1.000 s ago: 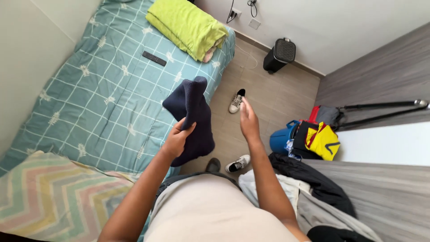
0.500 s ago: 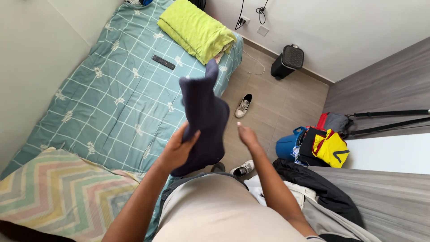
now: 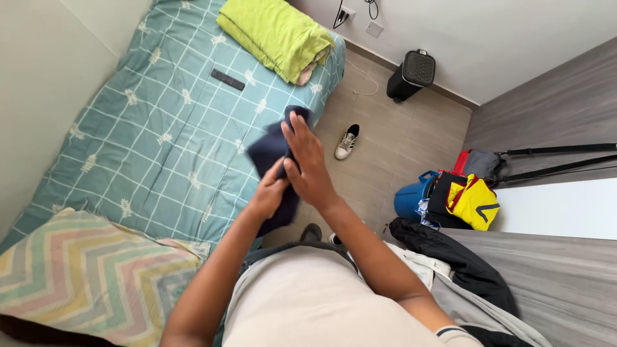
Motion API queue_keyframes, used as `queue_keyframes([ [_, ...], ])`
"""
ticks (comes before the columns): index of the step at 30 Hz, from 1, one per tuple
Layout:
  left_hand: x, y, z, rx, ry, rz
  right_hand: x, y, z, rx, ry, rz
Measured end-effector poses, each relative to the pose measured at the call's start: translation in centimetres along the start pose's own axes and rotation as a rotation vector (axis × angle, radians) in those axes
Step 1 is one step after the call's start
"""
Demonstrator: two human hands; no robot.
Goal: Folding a dark towel and a green blanket on a bed.
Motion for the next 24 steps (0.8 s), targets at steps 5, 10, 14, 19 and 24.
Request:
queue_keyframes([
  [5, -2.1, -1.9, -7.4, -0.005, -0.186, -0.173, -3.6, -6.7, -8.8, -0.115, -0.426, 0.009],
  [10, 1.0, -3.5, -10.8, -0.047, -0.236, -0.245, -8.3, -19.9, -28.7, -0.994, -0.656, 0.999],
  [14, 5.4, 0.6, -6.8, -0.116, -0.041, -0.363, -5.6, -14.6, -29.6, -0.782, -0.453, 0.506],
  [19, 4.8, 2.1, 0.1, 0.150, 0.367, -0.548, 1.1, -3.4, -10.3, -0.325, -0.230, 0.012],
  [24, -4.4, 0.2, -6.8, 0.453, 0.348, -0.097, 1.2, -3.0, -1.5, 0.114, -0.321, -0.020],
])
Point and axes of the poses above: each hand's wrist, its own y-axis towards the middle knuckle, its own x-axis out of the back of the hand, z = x × y, the point moved 4 cm from there along y, towards the middle knuckle, and after that the axes turned 15 degrees about -y, right-handed, at the moved point
